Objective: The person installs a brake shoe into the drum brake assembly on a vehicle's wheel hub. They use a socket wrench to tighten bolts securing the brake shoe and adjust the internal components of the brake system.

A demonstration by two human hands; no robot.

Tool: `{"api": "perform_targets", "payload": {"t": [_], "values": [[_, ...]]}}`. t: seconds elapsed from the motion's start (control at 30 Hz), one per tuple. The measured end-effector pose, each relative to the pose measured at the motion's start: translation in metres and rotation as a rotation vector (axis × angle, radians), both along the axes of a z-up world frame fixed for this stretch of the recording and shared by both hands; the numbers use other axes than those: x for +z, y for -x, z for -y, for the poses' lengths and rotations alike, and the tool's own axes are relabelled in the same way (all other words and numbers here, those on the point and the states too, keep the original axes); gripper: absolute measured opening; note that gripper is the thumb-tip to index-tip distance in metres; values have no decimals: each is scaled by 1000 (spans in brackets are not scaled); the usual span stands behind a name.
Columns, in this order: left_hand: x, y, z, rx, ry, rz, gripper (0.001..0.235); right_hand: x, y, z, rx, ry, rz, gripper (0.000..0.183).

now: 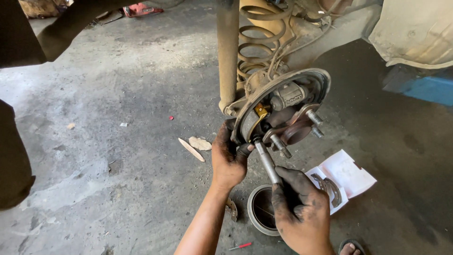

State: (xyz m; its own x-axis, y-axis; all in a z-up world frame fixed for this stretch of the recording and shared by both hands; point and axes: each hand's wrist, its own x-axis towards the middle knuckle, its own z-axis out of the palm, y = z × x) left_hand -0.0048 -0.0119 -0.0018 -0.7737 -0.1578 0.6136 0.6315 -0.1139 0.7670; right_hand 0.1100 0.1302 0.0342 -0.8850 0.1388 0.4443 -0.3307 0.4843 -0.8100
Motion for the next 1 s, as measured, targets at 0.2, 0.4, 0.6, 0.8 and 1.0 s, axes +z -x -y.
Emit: {"api": "perform_targets", "payload": {"t": [0.2, 0.4, 0.6, 0.8, 1.0], "values": [[-13, 16, 8, -267, -179, -72, 41, -7, 3, -3, -9, -64, -75, 28], [-6, 19, 6, -135, -95, -175, 48, 3, 2, -2, 34, -108, -170, 29], [-10, 24, 9, -170, -116, -130, 50, 12, 0, 7, -86, -331, -256, 24], [-11, 22, 6, -151, -162, -67, 45, 8, 1, 6, -112, -351, -319, 24], [-19, 27, 4, -210, -216, -35, 43, 12, 7, 8, -58, -367, -355, 22]]}}
